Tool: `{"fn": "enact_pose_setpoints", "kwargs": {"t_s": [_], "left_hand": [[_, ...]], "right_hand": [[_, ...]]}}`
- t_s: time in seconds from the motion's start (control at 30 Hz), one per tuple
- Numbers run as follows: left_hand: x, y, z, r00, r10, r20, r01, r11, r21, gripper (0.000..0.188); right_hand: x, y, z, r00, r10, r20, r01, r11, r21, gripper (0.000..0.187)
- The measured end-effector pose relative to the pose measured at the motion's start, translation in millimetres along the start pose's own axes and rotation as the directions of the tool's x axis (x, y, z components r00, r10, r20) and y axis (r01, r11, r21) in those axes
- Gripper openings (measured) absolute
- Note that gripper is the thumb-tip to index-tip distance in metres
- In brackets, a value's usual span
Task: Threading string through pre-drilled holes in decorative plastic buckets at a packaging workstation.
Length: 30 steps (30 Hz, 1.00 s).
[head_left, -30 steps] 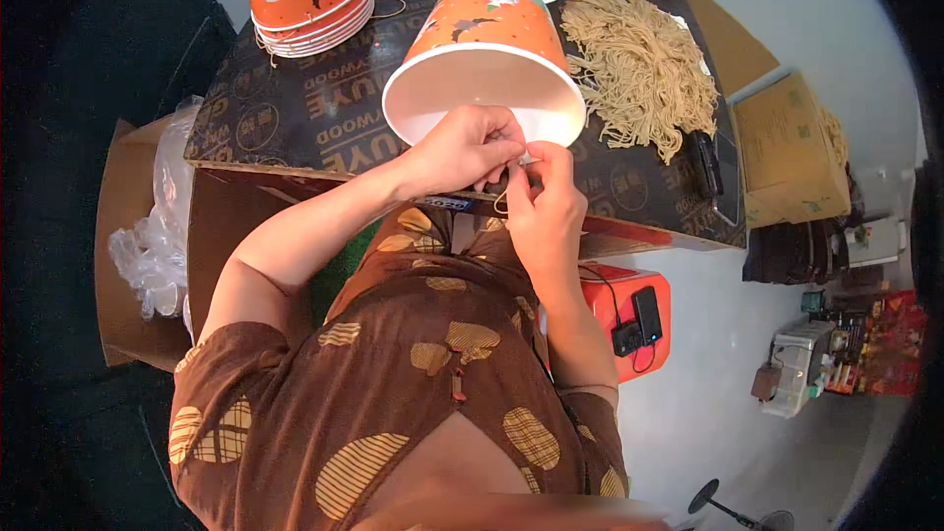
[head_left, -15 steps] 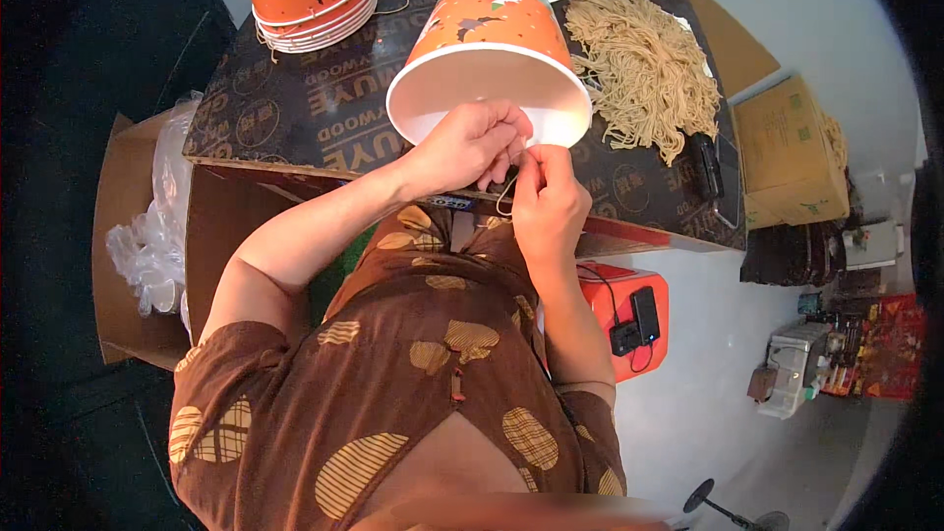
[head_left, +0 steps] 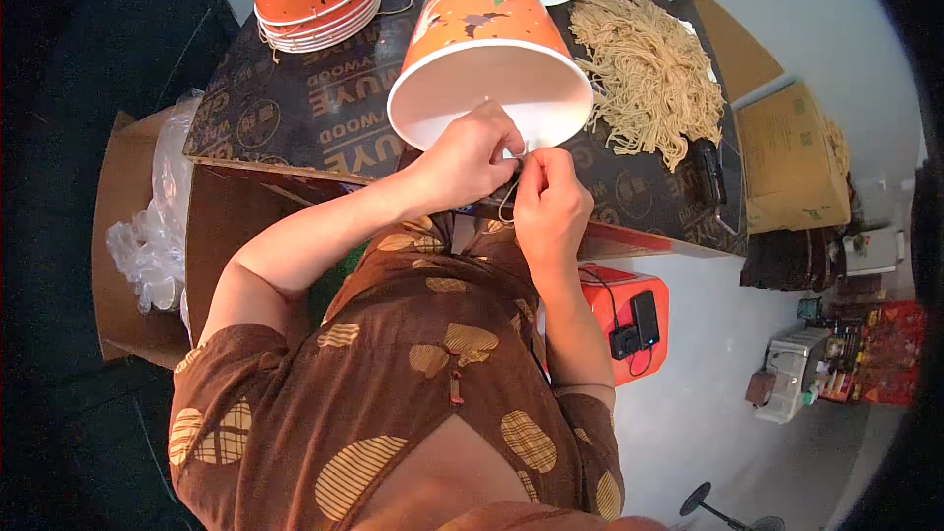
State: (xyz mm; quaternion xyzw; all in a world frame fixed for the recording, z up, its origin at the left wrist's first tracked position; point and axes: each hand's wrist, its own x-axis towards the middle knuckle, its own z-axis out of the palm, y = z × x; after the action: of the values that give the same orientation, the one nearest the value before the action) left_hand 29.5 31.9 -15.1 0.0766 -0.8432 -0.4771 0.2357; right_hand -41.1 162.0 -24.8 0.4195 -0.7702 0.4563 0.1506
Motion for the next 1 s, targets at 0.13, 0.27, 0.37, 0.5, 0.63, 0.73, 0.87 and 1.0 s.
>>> {"fn": "enact_pose_setpoints", "kwargs": {"t_s": [0.13, 0.27, 0.37, 0.5, 0.63, 0.73, 0.87, 1.0], "left_hand": [[0.4, -10.5, 4.1, 0.989, 0.142, -0.045, -0.142, 0.99, -0.003, 0.004], [-0.7, -3.0, 1.4, 0.998, 0.066, -0.02, -0.067, 0.997, -0.044, 0.005], [-1.9, -2.3, 1.4, 0.998, 0.055, -0.024, -0.057, 0.996, -0.067, 0.005], [-2.6, -4.2, 1.4, 0.998, 0.053, -0.029, -0.056, 0.994, -0.096, 0.006], [-2.3, -4.5, 1.3, 0.999, 0.041, -0.027, -0.044, 0.994, -0.101, 0.004], [-2.1, -4.6, 1.2, 1.0, 0.008, -0.016, -0.01, 0.993, -0.118, 0.004], [-2.6, -6.7, 0.6, 1.0, 0.012, 0.007, -0.011, 0.996, -0.09, 0.004], [-2.0, -5.2, 1.9, 1.0, -0.002, -0.017, 0.0, 0.994, -0.108, 0.004]], "right_hand": [[-0.5, -0.1, -0.8, 0.999, 0.023, 0.04, -0.023, 1.0, -0.015, 0.01], [-0.6, -2.3, -0.6, 0.998, 0.017, 0.053, -0.013, 0.998, -0.067, 0.014], [-1.7, -4.0, -0.5, 0.999, 0.018, 0.049, -0.012, 0.994, -0.109, 0.016], [-2.2, -2.0, -1.8, 0.997, -0.025, 0.079, 0.035, 0.99, -0.134, 0.017], [-4.6, 1.9, -3.5, 0.999, -0.042, 0.033, 0.042, 0.999, -0.009, 0.023], [-11.0, 3.3, -6.8, 1.0, -0.015, -0.005, 0.015, 1.0, 0.021, 0.023], [-15.4, 4.2, -12.4, 0.991, -0.134, -0.026, 0.129, 0.981, -0.143, 0.017], [-16.9, 3.0, -10.5, 0.99, -0.138, -0.028, 0.131, 0.977, -0.169, 0.013]]}}
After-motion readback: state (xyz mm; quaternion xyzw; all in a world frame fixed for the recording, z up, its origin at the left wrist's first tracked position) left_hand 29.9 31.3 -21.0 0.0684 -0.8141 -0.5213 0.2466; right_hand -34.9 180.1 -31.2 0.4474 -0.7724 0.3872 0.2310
